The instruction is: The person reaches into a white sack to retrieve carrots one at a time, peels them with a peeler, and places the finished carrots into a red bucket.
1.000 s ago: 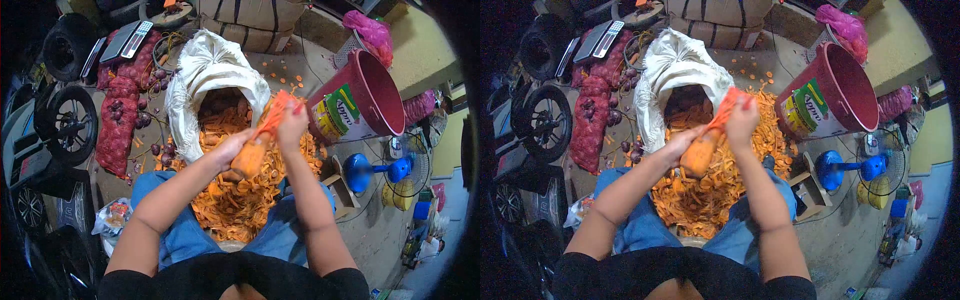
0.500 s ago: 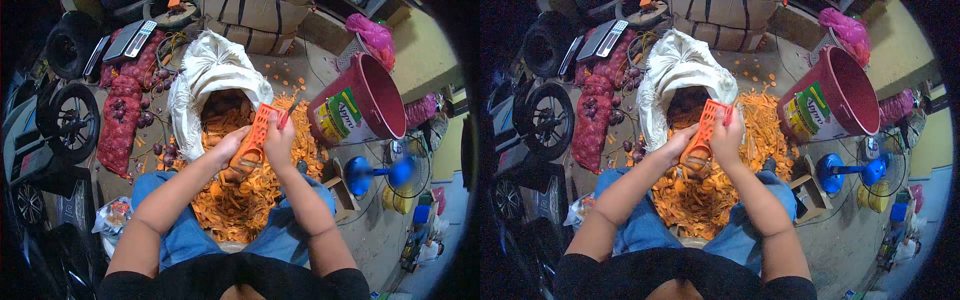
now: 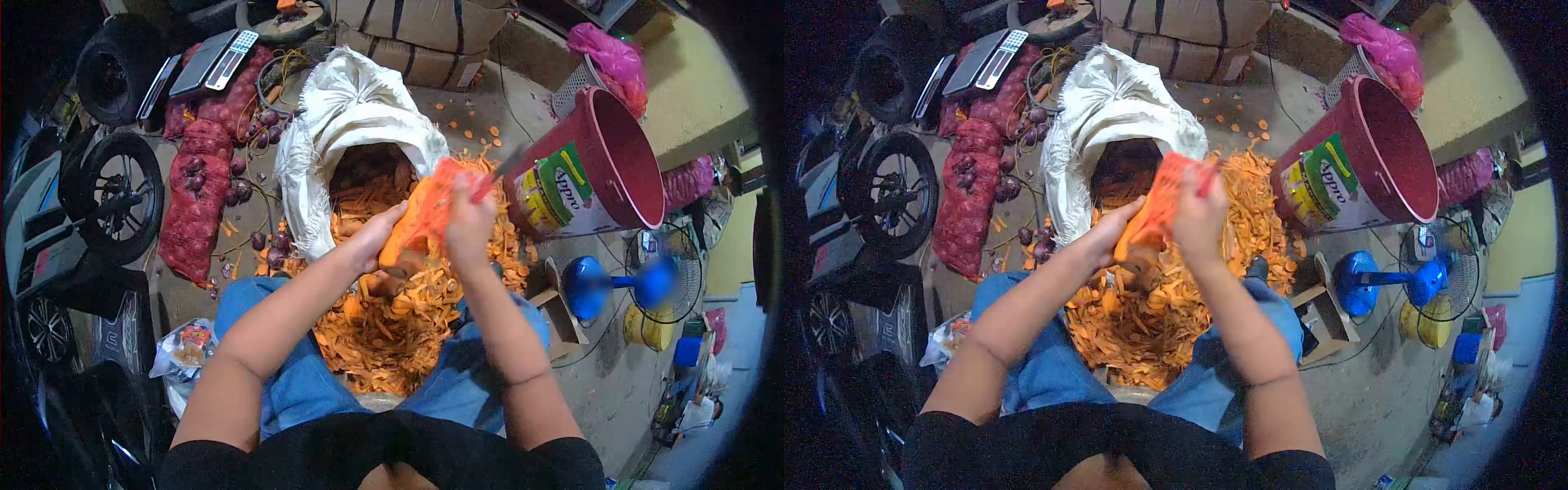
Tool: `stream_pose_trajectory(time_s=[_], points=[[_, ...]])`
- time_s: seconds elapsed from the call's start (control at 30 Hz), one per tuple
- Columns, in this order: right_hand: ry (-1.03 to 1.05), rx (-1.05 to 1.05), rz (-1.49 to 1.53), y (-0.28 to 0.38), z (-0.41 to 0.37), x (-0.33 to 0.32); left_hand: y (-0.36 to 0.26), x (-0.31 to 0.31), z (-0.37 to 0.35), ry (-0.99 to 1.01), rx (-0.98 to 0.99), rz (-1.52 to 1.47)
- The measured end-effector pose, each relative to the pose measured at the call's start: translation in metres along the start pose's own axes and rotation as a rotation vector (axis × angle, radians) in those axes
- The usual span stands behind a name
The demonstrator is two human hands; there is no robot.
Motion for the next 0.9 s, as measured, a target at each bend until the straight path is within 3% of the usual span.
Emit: stream_pose_trajectory(time_s=[0.13,0.23,0.3,0.33,0.43,0.47,0.57,0.7,0.8,0.87,0.9], points=[[0.074,-0.042,0.023,-0.011,-0.012,0.012,0.002,0.000,0.002,-0.064,0.103,0.062],[0.004,-0.109,-0.250,-0.003,-0.003,0.003,-0.006,0.005,0.006,0.065,0.142,0.148],[-0.239,-0.172,-0.221,-0.019,0.028,-0.011,0.001,0.008,-0.002,0.075,0.109,0.266],[-0.304,-0.102,-0.297,-0.040,0.050,-0.026,0.008,0.009,-0.007,0.082,0.073,0.388],[-0.514,-0.050,-0.429,-0.049,0.074,-0.062,0.014,0.012,-0.012,0.103,0.064,0.356],[-0.512,-0.051,-0.429,-0.047,0.073,-0.061,0.013,0.013,-0.012,0.111,0.055,0.325],[-0.330,0.071,0.167,-0.029,0.059,-0.044,0.002,0.012,-0.009,0.072,0.084,0.240],[0.044,-0.079,-0.152,0.000,-0.005,0.001,-0.003,0.005,-0.001,0.027,0.083,0.082],[0.041,-0.229,-0.276,0.001,-0.009,0.009,-0.003,0.005,0.003,0.013,0.173,0.027],[-0.092,-0.201,-0.227,-0.007,0.011,0.001,-0.006,0.006,0.001,0.228,0.181,0.281],[-0.183,-0.164,-0.211,-0.008,0.027,-0.011,-0.001,0.008,-0.003,0.171,0.071,0.295]])
Point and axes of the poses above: each hand's wrist, its own z-axis towards the middle knuckle, its own x-axis out of the palm, y = z × x, the point moved 3 cm from there along z, towards the middle knuckle, and after that the axes turned 10 degrees about -z, right-handed, at the moved point
